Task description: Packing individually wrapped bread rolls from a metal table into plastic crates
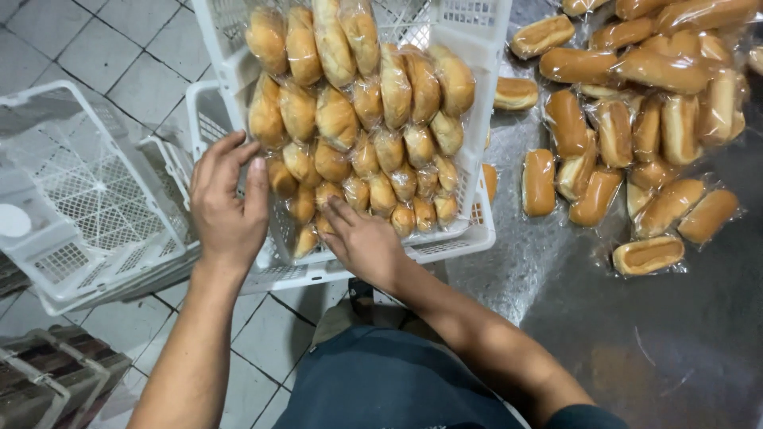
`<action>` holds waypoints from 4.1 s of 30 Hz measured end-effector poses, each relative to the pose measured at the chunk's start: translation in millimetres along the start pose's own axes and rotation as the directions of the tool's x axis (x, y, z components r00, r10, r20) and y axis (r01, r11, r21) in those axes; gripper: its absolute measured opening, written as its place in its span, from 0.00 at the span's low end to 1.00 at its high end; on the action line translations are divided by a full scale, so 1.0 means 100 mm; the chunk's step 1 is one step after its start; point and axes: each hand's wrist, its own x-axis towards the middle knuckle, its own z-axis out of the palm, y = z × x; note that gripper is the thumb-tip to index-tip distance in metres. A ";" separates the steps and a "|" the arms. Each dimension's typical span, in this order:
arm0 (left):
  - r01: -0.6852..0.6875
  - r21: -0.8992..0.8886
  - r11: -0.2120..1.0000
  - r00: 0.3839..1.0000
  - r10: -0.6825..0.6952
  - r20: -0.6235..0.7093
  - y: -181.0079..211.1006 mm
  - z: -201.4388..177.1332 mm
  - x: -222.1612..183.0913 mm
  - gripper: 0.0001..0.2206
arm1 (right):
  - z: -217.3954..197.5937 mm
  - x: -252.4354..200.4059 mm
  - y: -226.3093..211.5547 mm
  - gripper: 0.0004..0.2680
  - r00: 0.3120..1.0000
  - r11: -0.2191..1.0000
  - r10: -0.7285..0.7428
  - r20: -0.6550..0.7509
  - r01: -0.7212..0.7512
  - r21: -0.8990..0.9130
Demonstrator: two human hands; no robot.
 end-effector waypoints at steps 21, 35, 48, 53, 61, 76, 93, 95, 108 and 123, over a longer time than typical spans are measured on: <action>-0.124 -0.174 0.977 0.992 0.122 -0.022 0.65 0.28 0.22 0.11 | -1.06 0.05 0.17 0.12 0.958 0.955 0.116 -0.262 -0.035 0.296; 0.544 -0.181 0.820 0.526 -0.164 0.834 2.61 3.48 -0.57 0.27 | -0.92 -3.45 3.58 0.25 -0.181 -0.047 0.939 -0.291 -0.910 0.412; 0.715 0.199 0.670 0.369 -0.604 0.706 2.32 4.64 -0.89 0.29 | -1.38 -3.49 3.10 0.24 -0.201 -0.138 0.980 0.004 -0.656 0.742; 0.603 0.278 0.747 0.274 -0.522 0.808 2.77 3.93 -1.28 0.38 | -1.12 -3.00 2.43 0.22 0.189 0.306 0.949 -0.252 -0.741 0.598; 0.749 0.235 0.619 0.178 -0.530 0.829 3.02 3.91 -1.26 0.40 | -1.19 -2.47 3.48 0.26 0.361 0.374 0.926 -0.111 -0.843 0.387; 0.996 -0.038 0.078 0.054 -0.223 0.973 2.87 2.88 -1.65 0.43 | -0.75 -3.40 3.52 0.28 0.293 0.314 0.949 -0.121 -0.825 0.469; 0.784 -0.597 0.170 0.614 -0.352 0.706 1.74 1.05 0.03 0.35 | -0.70 -2.79 2.45 0.27 0.497 0.567 0.810 -0.312 -0.799 0.199; 0.737 -0.655 0.167 0.668 -0.330 0.667 1.74 0.95 0.19 0.38 | -0.33 -2.37 2.45 0.20 0.568 0.655 0.750 -0.339 -0.710 0.259; 0.601 -0.664 0.444 0.799 -0.351 0.489 1.54 0.33 1.03 0.44 | 0.31 -1.74 2.72 0.32 0.584 0.596 0.801 -0.129 -0.799 0.079; 0.370 0.393 0.842 0.432 -0.531 0.729 1.87 1.04 2.52 0.33 | -2.73 -0.22 0.97 0.30 0.729 0.368 0.669 0.148 -0.497 0.786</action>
